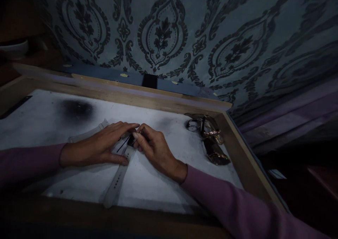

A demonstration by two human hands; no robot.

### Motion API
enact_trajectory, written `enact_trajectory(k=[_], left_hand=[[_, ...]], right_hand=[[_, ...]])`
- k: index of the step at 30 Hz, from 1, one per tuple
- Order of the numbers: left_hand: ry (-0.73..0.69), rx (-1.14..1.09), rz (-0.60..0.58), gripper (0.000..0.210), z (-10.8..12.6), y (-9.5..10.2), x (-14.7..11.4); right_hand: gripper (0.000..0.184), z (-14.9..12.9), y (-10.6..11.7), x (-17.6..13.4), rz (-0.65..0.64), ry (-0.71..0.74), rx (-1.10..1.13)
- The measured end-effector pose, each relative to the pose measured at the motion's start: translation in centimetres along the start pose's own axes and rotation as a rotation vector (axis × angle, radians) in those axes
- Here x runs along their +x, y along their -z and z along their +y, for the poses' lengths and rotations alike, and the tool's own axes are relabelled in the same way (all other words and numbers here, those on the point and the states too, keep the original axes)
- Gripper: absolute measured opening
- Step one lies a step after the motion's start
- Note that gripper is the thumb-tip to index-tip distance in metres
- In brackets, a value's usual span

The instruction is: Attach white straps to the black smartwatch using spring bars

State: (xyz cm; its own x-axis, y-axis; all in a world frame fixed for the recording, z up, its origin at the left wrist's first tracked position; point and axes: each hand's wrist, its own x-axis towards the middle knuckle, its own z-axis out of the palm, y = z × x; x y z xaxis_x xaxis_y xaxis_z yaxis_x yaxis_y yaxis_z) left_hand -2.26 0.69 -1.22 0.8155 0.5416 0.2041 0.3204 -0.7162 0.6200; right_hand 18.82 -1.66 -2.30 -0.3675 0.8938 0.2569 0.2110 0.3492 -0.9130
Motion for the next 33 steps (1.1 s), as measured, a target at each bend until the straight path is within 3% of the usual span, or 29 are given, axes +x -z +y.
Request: enact_trajectory(k=[17, 26, 33], left_hand=[[0.000, 0.001, 0.009, 0.099, -0.11, -0.21, 0.04], [0.004, -0.019, 0.001, 0.095, -0.01, -0.06, 0.17], [0.048, -0.046, -0.010, 0.092, 0.22, 0.01, 0.16]], right_hand=[[0.018, -0.02, 0.03, 0.00, 0.003, 0.037, -0.040], [0.016, -0.60, -0.25, -0.25, 0.019, 0.153, -0.228], [0.017, -0.65, -0.39, -0.50, 0.024, 0.335, -0.463]])
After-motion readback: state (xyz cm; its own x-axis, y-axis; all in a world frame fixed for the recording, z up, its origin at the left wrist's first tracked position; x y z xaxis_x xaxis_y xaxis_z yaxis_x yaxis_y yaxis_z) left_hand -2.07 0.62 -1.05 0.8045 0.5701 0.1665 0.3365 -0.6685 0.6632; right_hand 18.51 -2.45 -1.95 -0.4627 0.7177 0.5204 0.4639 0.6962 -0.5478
